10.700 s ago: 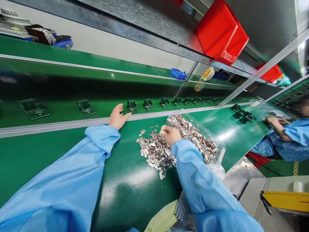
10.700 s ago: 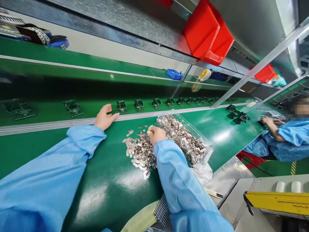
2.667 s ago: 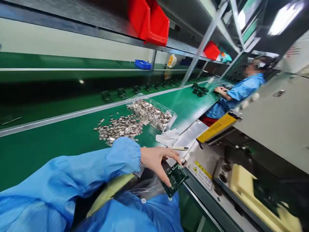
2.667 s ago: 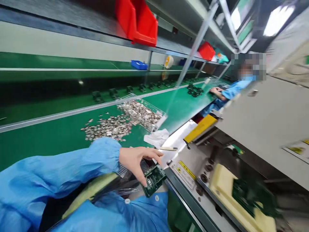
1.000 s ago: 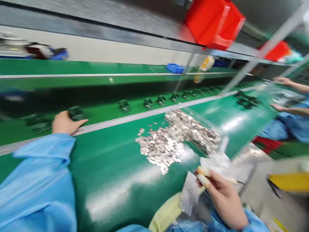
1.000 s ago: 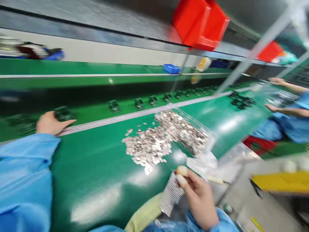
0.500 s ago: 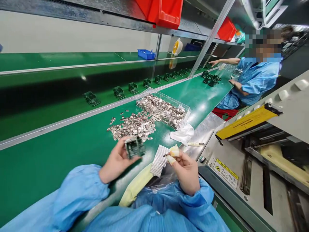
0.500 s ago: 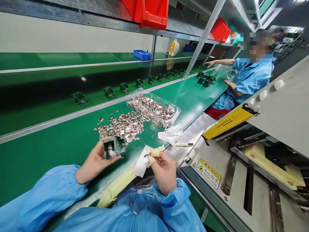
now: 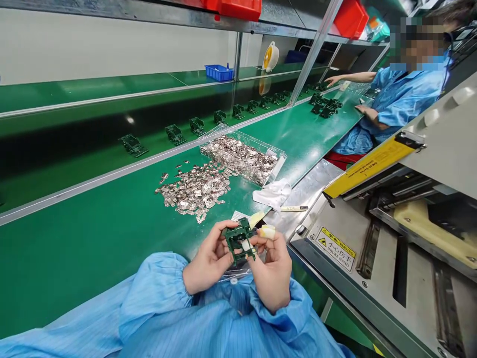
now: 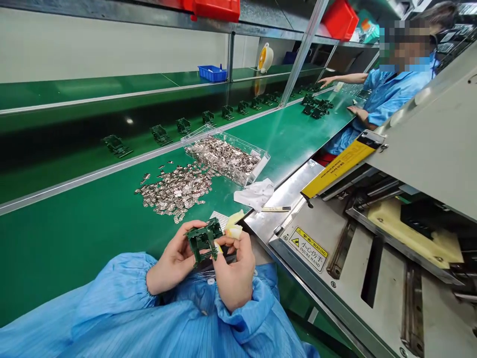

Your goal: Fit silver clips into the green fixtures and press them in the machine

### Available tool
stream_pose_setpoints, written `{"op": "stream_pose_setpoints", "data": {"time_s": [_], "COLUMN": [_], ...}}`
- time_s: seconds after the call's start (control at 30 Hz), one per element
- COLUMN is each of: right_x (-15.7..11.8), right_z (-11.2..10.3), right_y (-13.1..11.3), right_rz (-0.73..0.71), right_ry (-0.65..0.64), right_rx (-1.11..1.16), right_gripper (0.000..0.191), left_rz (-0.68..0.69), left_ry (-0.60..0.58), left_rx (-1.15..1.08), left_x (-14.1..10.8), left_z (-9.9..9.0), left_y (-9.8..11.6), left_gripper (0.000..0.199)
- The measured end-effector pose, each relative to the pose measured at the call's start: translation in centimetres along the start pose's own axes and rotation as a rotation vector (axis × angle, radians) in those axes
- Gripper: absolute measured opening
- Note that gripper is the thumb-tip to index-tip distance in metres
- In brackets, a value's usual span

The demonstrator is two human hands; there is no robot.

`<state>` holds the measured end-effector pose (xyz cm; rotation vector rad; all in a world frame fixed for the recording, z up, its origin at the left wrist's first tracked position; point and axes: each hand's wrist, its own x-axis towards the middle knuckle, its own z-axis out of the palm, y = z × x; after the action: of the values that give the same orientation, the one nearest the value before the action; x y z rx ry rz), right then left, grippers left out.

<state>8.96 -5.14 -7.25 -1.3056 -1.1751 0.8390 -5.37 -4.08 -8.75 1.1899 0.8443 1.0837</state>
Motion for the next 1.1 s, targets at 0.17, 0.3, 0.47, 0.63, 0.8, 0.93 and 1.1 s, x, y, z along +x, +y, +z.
{"op": "stream_pose_setpoints", "data": {"time_s": [0.17, 0.3, 0.47, 0.63, 0.8, 0.93, 1.1], "right_x": [0.0, -0.3, -0.6, -0.2, 0.1, -0.2, -1.2], "right_z": [0.3, 0.6, 0.5, 0.6, 1.2, 1.3, 1.4], "right_y": [0.2, 0.5, 1.2, 1.3, 0.9, 1.2, 1.9], "right_rz": [-0.02, -0.014, -0.001, 0.124, 0.199, 0.252, 0.284], "right_ry": [-0.008, -0.024, -0.013, -0.113, -0.128, -0.116, -0.092], "right_rx": [-0.041, -0.046, -0.029, 0.193, 0.312, 0.373, 0.398], "right_gripper": [0.022, 0.021, 0.026, 0.027, 0.028, 0.031, 0.029], "left_rz": [0.106, 0.163, 0.102, 0.036, -0.007, -0.022, -0.029], "left_ry": [-0.006, 0.046, 0.102, 0.116, 0.152, 0.176, 0.159], "left_rx": [0.004, 0.084, 0.168, 0.183, 0.225, 0.236, 0.288], "left_x": [0.0, -0.1, -0.3, -0.5, -0.8, -0.9, -1.3], "left_z": [0.1, 0.0, -0.1, 0.1, 0.1, 0.2, 0.5], "left_y": [0.1, -0.2, -0.6, -0.5, -0.5, -0.4, -0.2], "left_gripper": [0.038, 0.029, 0.028, 0.028, 0.03, 0.033, 0.034]}}
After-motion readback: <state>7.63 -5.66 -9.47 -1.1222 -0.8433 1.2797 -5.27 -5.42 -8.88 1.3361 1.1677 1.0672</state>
